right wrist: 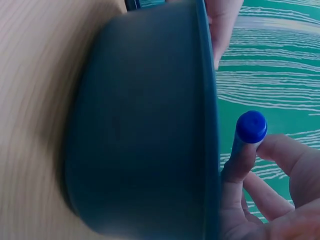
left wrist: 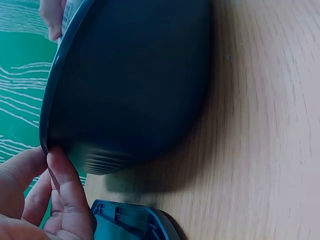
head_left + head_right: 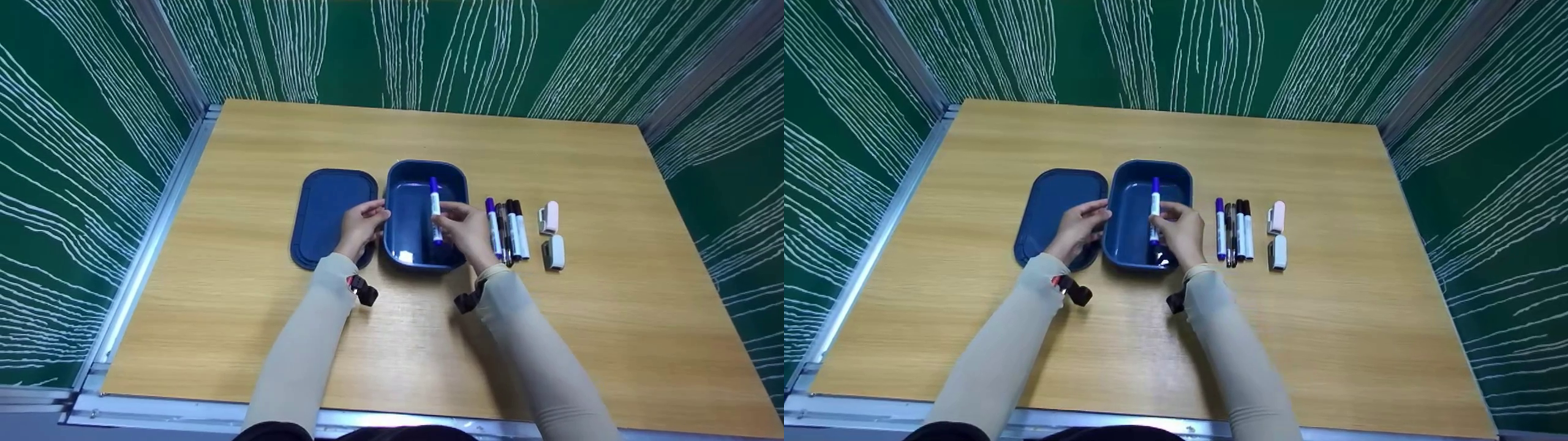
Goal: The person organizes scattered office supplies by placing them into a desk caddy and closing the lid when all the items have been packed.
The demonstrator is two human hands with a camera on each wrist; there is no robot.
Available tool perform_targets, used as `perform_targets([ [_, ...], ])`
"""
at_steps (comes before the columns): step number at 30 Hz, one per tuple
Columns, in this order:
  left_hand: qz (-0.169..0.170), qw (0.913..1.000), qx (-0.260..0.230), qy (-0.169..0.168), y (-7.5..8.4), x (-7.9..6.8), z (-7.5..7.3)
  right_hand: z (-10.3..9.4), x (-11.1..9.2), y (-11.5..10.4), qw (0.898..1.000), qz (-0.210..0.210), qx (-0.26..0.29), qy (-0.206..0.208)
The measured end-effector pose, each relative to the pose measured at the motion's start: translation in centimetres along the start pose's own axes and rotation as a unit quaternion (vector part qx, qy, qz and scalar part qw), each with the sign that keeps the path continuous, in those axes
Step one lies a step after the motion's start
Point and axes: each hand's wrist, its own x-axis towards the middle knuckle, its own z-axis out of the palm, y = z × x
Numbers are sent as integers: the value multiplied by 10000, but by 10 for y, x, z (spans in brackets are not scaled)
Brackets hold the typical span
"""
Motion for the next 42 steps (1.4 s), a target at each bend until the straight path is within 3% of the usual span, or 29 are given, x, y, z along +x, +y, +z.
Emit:
perform_targets([
  [9,-58,9999,-70,-71,0,2,-1,21,1,-4,9999,86,-51,-135],
  [13,-83,9998,-170,-115,0,2,0,27,2,-5,9994,167,-190,-228],
  [21,-50,9997,-210,-120,-1,2,1,38,3,-2,9996,156,119,-200],
  [28,-67,9996,-250,-102,-2,3,0,46,4,2,9993,232,-65,-275],
  [42,-64,9995,-297,-85,-3,3,0,59,8,10,9962,696,-172,-489],
])
